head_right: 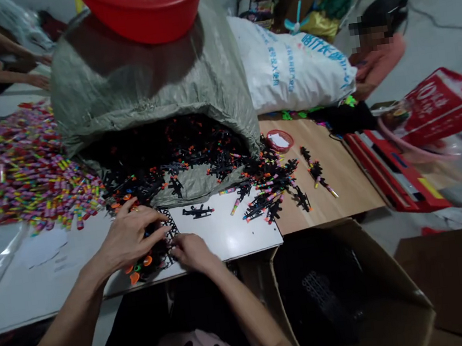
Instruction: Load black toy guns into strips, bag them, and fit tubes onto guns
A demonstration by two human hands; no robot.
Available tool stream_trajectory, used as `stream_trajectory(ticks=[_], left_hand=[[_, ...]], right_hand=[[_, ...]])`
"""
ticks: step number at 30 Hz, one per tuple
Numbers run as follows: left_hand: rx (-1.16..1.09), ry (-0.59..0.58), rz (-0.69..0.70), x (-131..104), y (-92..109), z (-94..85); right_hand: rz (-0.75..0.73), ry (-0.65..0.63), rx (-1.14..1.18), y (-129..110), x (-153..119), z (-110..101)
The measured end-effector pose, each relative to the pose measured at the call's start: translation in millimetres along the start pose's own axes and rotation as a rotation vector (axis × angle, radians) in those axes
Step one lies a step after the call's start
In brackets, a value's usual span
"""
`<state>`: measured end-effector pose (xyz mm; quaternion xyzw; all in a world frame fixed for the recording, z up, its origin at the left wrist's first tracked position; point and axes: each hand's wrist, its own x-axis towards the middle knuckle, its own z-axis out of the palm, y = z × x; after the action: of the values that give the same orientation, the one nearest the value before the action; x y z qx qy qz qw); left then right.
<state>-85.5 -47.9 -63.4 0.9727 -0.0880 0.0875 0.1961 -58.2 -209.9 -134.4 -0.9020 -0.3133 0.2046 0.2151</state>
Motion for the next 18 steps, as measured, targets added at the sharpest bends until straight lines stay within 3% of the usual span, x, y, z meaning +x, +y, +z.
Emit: stream_trajectory(ticks=[2, 5, 7, 10, 14, 18], left_hand=[[-0.022, -0.009, -0.003, 0, -1, -0.8], [-0.043, -0.014, -0.006, -1, 0, -2.8], [-0.038, -0.028, 0.006, -1, 2, -4.2], [-0.003, -0.07, 0.01, 1, 4, -5.2], [0.026, -0.105, -0.062, 5, 5, -3.4], [0.032, -0.111, -0.119, 8, 9, -2.4]], right_hand=[[0.084, 0.068, -0.008, 29, -4, -30], [0.425, 0.273, -0.189, 65, 1, -66], [0.559, 0.299, -0.313, 75, 6, -73], [0.589, 0.274, -0.36, 76, -1, -57], [0.598, 0.295, -0.06, 76, -35, -31], [0.384, 0.369, 0.6, 67, -42, -28]])
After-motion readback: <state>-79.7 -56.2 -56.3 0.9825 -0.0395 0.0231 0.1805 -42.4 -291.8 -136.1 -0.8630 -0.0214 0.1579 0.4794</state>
